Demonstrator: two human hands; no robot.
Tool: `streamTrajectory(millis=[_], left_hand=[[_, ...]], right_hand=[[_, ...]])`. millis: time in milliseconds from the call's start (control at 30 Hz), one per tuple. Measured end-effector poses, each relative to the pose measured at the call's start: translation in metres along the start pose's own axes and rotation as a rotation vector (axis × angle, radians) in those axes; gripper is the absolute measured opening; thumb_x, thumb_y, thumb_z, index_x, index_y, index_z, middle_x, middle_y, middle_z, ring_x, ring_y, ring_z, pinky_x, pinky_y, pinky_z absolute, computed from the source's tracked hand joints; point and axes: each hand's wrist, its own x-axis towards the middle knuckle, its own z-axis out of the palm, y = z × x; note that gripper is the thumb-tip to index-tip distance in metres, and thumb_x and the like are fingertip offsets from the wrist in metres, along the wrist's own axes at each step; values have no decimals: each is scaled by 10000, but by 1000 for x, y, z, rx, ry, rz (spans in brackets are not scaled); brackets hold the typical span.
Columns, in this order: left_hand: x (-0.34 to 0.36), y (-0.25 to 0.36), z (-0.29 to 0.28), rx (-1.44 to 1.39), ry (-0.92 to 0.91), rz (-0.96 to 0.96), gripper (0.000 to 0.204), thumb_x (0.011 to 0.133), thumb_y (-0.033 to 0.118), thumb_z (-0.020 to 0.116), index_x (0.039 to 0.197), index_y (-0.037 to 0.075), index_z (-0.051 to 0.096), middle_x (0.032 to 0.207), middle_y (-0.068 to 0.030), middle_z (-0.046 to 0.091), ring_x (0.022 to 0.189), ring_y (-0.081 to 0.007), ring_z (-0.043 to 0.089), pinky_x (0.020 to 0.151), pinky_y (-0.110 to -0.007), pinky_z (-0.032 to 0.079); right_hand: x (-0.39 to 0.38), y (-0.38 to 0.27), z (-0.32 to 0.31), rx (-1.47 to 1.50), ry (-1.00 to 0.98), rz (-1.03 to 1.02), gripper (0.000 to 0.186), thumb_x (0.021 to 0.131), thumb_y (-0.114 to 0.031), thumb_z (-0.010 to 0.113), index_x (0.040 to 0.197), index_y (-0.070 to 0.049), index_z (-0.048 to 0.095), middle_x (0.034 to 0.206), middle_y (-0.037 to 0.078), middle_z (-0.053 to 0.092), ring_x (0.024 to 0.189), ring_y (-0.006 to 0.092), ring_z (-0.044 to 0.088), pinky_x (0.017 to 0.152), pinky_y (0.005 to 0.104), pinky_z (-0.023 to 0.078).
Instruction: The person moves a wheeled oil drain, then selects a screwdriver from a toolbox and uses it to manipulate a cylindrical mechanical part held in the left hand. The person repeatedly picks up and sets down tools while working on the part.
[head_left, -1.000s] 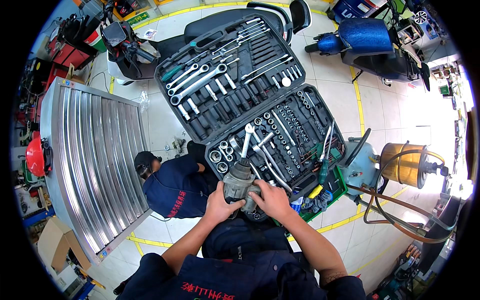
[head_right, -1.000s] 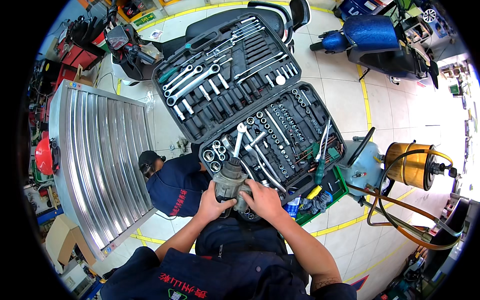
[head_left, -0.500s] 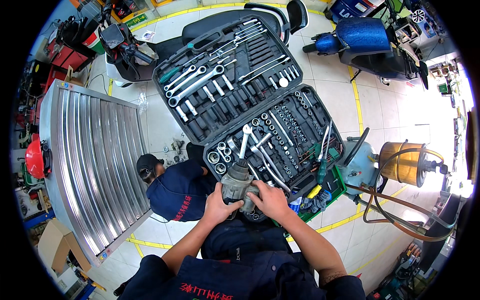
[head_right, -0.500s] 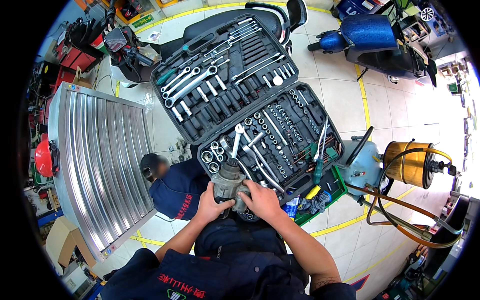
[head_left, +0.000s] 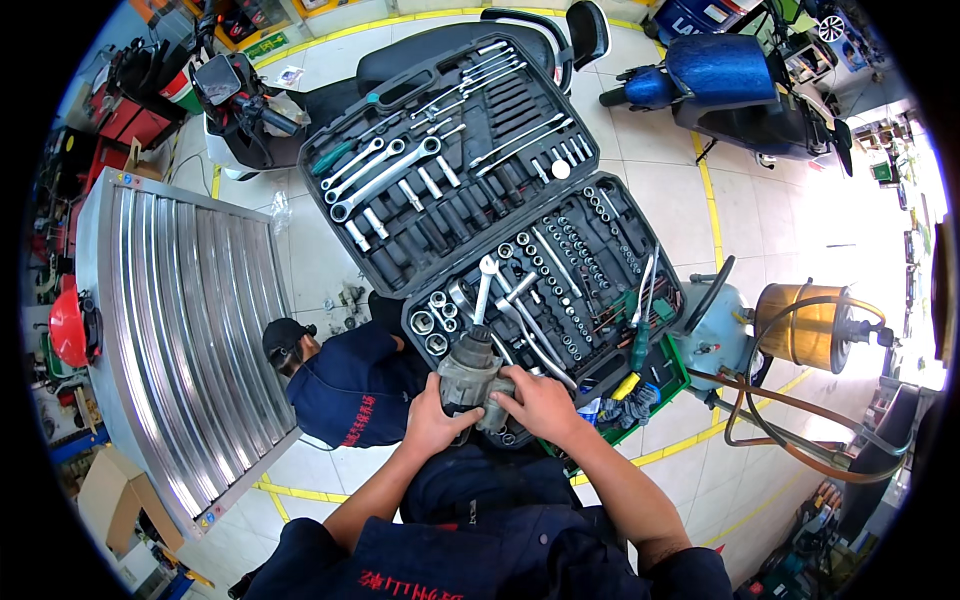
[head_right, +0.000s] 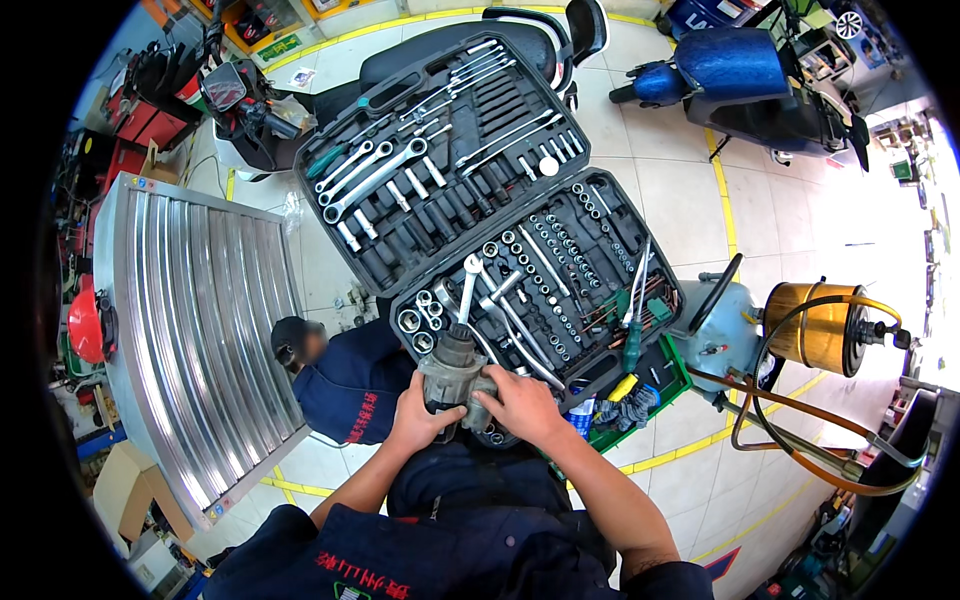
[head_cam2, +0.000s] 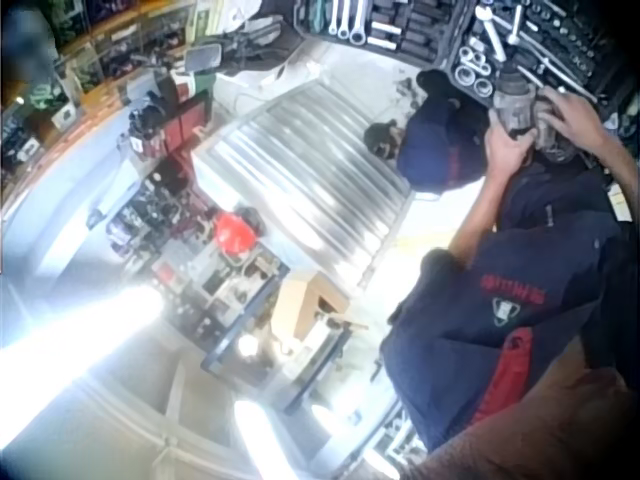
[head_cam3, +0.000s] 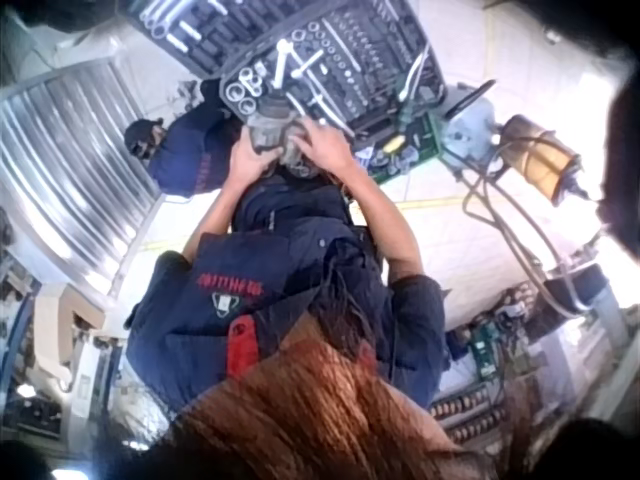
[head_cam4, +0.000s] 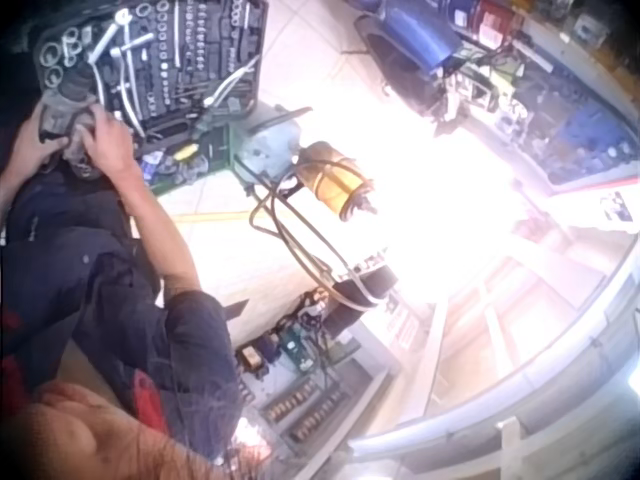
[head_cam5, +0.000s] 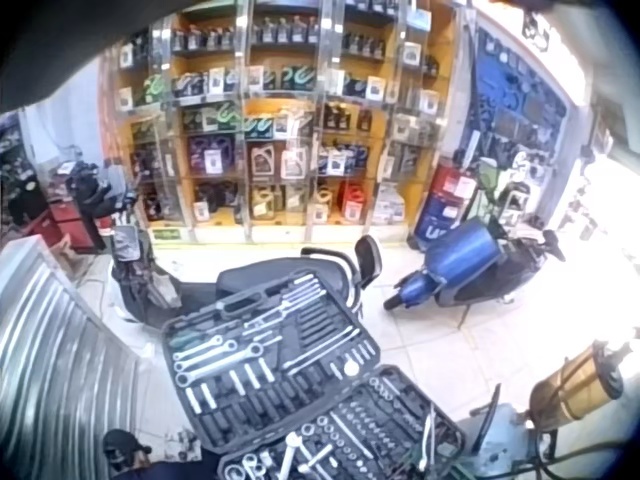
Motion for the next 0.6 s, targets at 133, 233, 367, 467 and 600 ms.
streamTrajectory(millis=[133, 233, 367, 467, 600], left_hand=[[-1, 0, 0, -4, 7, -9, 836, 752, 485, 958, 1257, -21, 526, 1118, -293, 763, 1082, -488, 750, 950, -527, 583], [-2, 0, 1, 2, 3, -20, 836, 755, 494, 954, 1252, -22, 522, 1109, -298, 761, 1073, -498, 746, 942, -534, 582], [-1, 1, 0, 41, -10, -19, 831, 764, 520, 944, 1233, -19, 520, 1090, -302, 759, 1050, -505, 745, 924, -537, 584], [-2, -3, 0, 75, -12, -18, 830, 769, 541, 937, 1218, -16, 515, 1078, -302, 758, 1034, -506, 746, 910, -540, 585], [-5, 1, 0, 67, -10, -27, 844, 762, 564, 932, 1249, -15, 557, 1095, -303, 762, 1046, -510, 749, 919, -551, 595]], right_hand=[[26, 14, -48, 101, 42, -30, 393, 1036, -418, 734, 1255, -92, 705, 948, 151, 787, 864, 371, 769, 782, 488, 606], [81, 35, -107, 85, 492, -36, 360, 1028, -391, 740, 1221, -87, 732, 972, 139, 777, 906, 360, 756, 819, 481, 596], [171, 61, -180, -75, 860, 8, 319, 1017, -356, 747, 1176, -81, 769, 1004, 123, 763, 961, 346, 739, 867, 471, 583], [219, 52, -196, -249, 707, 137, 406, 992, -400, 765, 1234, -73, 755, 1194, 143, 737, 1090, 373, 733, 958, 502, 585], [249, 57, -189, -416, 636, 200, 364, 997, -344, 730, 1192, -37, 722, 1240, 212, 690, 1081, 446, 734, 947, 562, 603]])
